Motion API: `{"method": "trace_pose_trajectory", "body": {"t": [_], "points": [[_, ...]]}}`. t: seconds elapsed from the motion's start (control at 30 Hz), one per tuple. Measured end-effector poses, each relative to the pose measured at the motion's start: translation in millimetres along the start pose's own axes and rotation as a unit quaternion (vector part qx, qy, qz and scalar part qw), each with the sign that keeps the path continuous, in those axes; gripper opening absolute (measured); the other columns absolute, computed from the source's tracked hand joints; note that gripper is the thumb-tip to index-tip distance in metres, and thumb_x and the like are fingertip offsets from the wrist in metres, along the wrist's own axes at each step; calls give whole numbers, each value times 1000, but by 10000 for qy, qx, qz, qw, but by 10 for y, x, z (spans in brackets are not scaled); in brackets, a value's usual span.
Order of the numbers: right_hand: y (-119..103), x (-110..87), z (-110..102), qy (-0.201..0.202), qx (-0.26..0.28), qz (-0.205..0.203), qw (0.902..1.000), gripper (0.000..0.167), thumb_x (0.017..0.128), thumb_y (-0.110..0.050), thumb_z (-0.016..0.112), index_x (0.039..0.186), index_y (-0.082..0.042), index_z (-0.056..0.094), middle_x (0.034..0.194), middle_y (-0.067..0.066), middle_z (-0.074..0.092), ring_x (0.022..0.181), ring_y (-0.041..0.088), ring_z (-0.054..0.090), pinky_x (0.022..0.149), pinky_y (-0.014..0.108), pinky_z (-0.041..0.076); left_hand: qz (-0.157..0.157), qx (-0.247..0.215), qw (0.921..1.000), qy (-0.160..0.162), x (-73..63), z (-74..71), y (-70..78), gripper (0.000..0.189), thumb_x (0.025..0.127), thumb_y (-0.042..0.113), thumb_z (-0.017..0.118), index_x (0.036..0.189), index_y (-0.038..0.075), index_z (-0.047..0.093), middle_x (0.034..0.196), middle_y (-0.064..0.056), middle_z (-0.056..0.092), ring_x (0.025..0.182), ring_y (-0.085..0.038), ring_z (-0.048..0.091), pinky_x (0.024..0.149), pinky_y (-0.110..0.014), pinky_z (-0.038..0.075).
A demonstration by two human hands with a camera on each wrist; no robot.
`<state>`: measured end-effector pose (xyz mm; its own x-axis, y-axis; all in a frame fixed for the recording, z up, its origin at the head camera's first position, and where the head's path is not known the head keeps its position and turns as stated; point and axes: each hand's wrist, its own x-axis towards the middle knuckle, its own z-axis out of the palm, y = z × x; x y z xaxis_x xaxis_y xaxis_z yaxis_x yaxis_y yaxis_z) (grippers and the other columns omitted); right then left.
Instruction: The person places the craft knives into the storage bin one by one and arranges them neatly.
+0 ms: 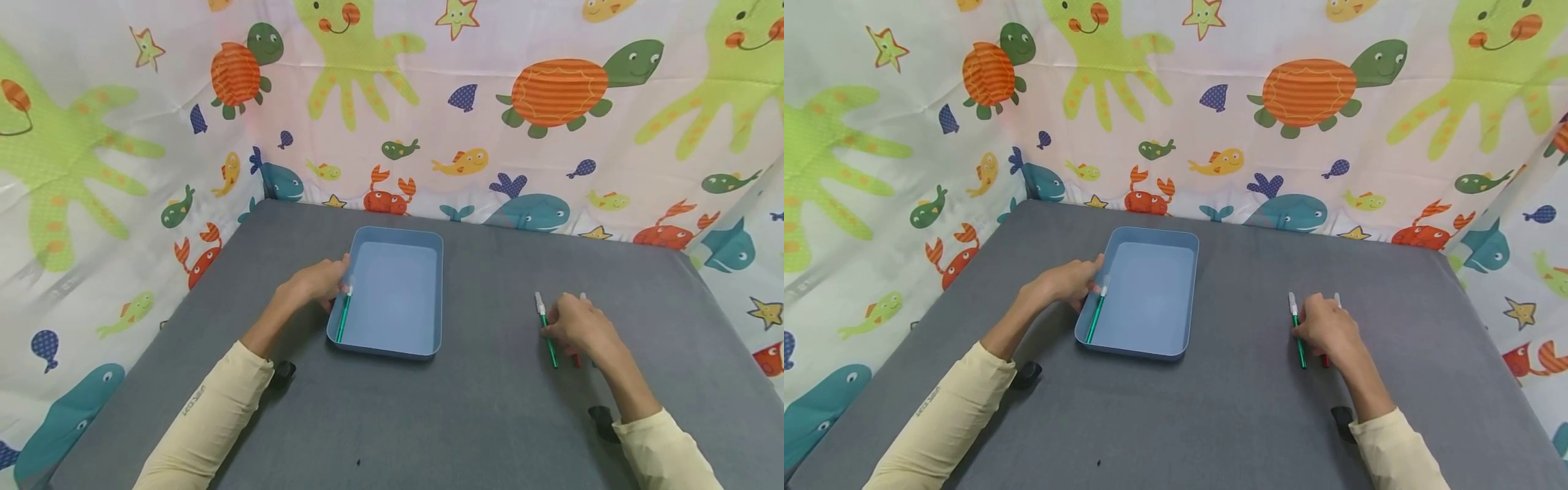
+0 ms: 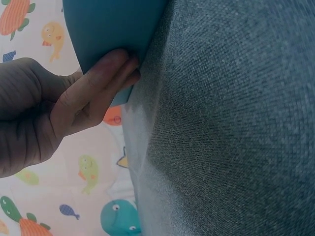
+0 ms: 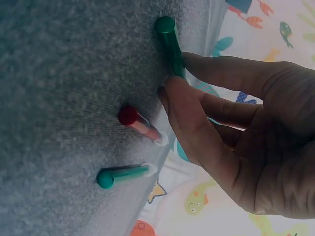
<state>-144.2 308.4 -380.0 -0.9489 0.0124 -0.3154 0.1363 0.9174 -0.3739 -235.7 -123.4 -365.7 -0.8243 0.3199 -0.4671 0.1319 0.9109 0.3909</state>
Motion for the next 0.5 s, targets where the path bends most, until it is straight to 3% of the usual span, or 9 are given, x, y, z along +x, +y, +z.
{"method": "trace_pose_trajectory", "body": {"t": [0.17,0.5], "points": [[-25,2,21,3,127,96,9999,14,93,-8,74,84,0,68,73,7,64,60,15,68,55,33,51,58,84,9999,30,3,9,-18,77,109,10,52,168,5,3,121,-19,63,85,-19,72,117,-54,44],[-44,45,29,57,-26,120,9999,19,91,-4,69,73,-5,63,66,3,60,58,15,67,55,33,49,16,47,10000,17,13,1,-29,78,109,12,53,168,6,2,124,-19,62,85,-19,73,118,-54,43]]}}
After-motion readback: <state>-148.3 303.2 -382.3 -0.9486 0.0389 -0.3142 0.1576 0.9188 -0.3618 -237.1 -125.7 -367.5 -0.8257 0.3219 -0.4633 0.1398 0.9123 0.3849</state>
